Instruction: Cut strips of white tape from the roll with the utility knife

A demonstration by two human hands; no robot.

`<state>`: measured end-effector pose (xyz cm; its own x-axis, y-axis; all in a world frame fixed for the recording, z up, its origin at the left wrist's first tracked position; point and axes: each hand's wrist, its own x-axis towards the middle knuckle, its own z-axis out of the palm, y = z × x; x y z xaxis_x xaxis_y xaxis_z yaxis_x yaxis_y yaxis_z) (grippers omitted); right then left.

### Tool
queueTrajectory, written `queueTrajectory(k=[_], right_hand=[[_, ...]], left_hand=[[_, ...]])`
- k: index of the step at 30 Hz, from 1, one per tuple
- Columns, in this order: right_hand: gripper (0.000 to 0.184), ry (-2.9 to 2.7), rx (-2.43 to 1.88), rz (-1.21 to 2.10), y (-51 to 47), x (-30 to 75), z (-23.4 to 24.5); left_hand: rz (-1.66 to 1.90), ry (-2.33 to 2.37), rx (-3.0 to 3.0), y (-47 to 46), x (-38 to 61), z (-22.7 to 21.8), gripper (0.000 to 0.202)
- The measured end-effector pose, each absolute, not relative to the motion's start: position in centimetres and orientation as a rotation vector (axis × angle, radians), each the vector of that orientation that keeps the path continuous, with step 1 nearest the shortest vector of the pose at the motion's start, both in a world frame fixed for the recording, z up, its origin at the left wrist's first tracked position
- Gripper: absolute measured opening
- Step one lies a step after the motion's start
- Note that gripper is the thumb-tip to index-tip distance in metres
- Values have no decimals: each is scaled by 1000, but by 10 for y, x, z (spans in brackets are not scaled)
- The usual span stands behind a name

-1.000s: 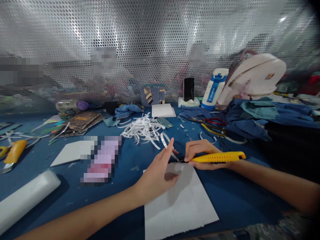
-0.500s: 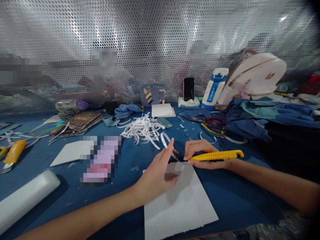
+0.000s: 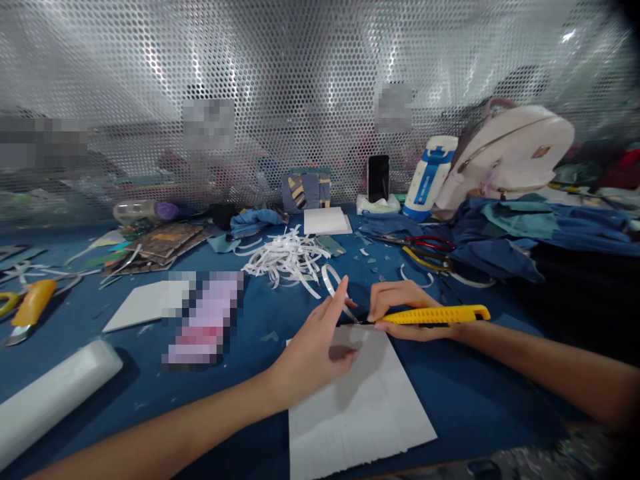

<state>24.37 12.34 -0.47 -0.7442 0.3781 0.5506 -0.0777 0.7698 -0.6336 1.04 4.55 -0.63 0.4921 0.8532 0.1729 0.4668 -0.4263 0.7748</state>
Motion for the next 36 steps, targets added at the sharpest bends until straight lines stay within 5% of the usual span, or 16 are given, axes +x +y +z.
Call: queueTrajectory(k=[36], right_hand=[[5, -2360, -239, 817, 129, 252, 7]], left_hand=[[745, 1064, 2073, 46, 9, -8, 104]])
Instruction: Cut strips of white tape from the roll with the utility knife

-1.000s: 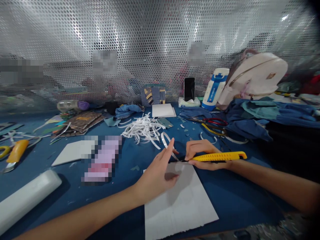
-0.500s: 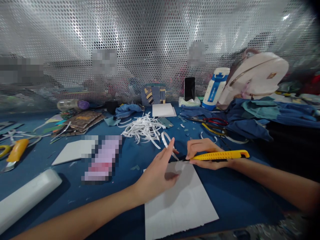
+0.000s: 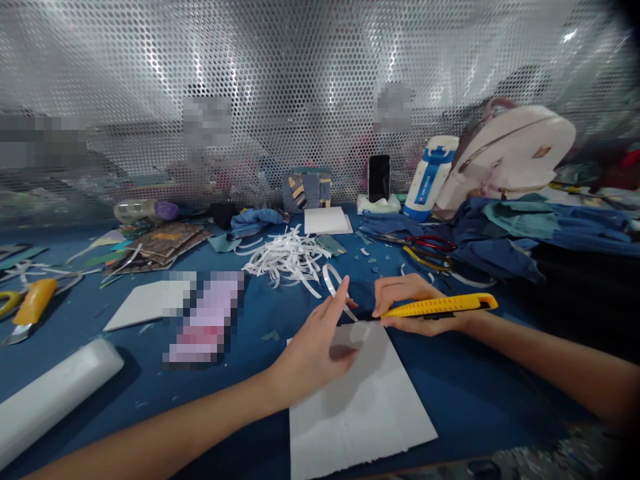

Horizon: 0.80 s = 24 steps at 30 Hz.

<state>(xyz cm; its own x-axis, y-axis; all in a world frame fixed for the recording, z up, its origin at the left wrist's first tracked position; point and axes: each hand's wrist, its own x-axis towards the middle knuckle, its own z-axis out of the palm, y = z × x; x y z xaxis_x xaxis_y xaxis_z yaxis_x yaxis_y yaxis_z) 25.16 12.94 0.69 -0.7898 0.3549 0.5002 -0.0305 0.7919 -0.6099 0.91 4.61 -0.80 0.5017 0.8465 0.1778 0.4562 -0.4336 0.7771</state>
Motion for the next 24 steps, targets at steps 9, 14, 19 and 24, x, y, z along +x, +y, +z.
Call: queueTrajectory(k=[9, 14, 19, 24], right_hand=[[4, -2403, -254, 807, 132, 257, 6], [4, -2373, -255, 831, 134, 257, 5], [11, -2244, -356, 1020, 136, 256, 8], [25, -1906, -532, 1205, 140, 257, 9]], left_hand=[[755, 1065, 2086, 45, 10, -4, 101], [749, 1062, 2081, 45, 10, -3, 100], [730, 1084, 2075, 45, 10, -3, 103], [719, 1096, 2080, 45, 10, -4, 103]])
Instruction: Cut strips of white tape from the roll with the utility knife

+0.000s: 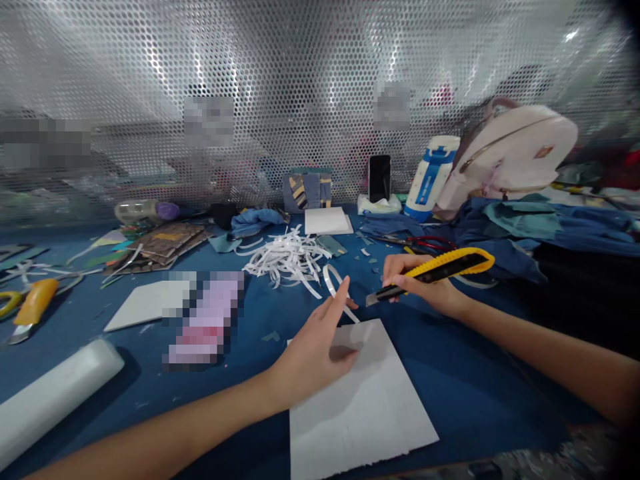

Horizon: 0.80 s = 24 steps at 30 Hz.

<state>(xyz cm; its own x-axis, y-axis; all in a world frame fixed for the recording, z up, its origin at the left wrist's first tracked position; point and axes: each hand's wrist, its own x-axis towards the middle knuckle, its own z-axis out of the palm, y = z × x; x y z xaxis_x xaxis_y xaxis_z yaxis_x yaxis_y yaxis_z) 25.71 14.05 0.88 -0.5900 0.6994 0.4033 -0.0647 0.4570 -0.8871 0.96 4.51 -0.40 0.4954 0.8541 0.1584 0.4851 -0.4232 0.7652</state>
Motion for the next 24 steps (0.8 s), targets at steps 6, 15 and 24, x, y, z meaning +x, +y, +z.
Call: queueTrajectory(k=[6, 15, 24], right_hand=[[52, -1706, -681, 1362, 151, 257, -3], [58, -2075, -1205, 1142, 156, 260, -1], [57, -2260, -1321, 618, 163, 265, -6]], left_hand=[[760, 1067, 2208, 41, 10, -5, 96], [900, 1008, 2376, 38, 9, 0, 89], [887, 997, 2415, 39, 8, 0, 79]])
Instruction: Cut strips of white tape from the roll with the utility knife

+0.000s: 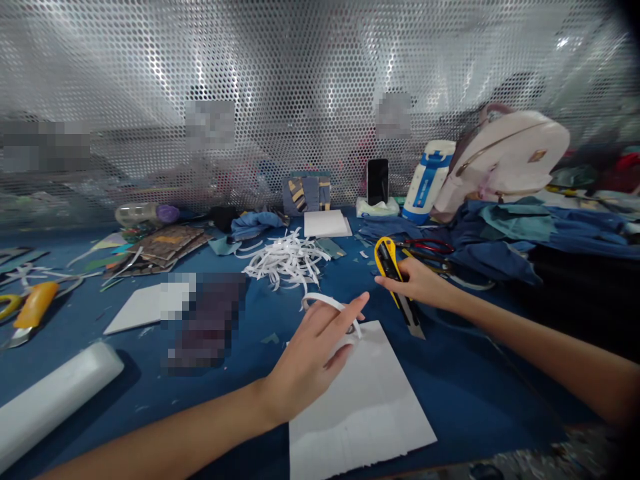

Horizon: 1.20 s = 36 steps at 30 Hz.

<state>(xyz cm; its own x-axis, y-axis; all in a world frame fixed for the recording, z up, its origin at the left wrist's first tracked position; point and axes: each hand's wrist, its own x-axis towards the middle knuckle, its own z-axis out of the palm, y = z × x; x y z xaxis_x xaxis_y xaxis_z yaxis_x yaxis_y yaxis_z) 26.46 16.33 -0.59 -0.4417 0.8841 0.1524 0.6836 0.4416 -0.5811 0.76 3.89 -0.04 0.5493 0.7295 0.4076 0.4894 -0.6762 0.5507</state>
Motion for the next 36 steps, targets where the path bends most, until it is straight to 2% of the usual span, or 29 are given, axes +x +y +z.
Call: queueTrajectory(k=[5, 9, 24, 36], right_hand=[[41, -2372, -1119, 627, 167, 264, -7], [39, -2384, -1078, 646, 166, 263, -7], [31, -2429, -1074, 173, 177, 274, -12], [20, -2474, -1044, -15, 175, 274, -9]], left_hand=[[926, 1025, 2412, 37, 8, 1, 79], [960, 1061, 2408, 36, 8, 0, 73], [966, 1012, 2439, 34, 7, 4, 61], [1015, 842, 2507, 38, 6, 4, 33]])
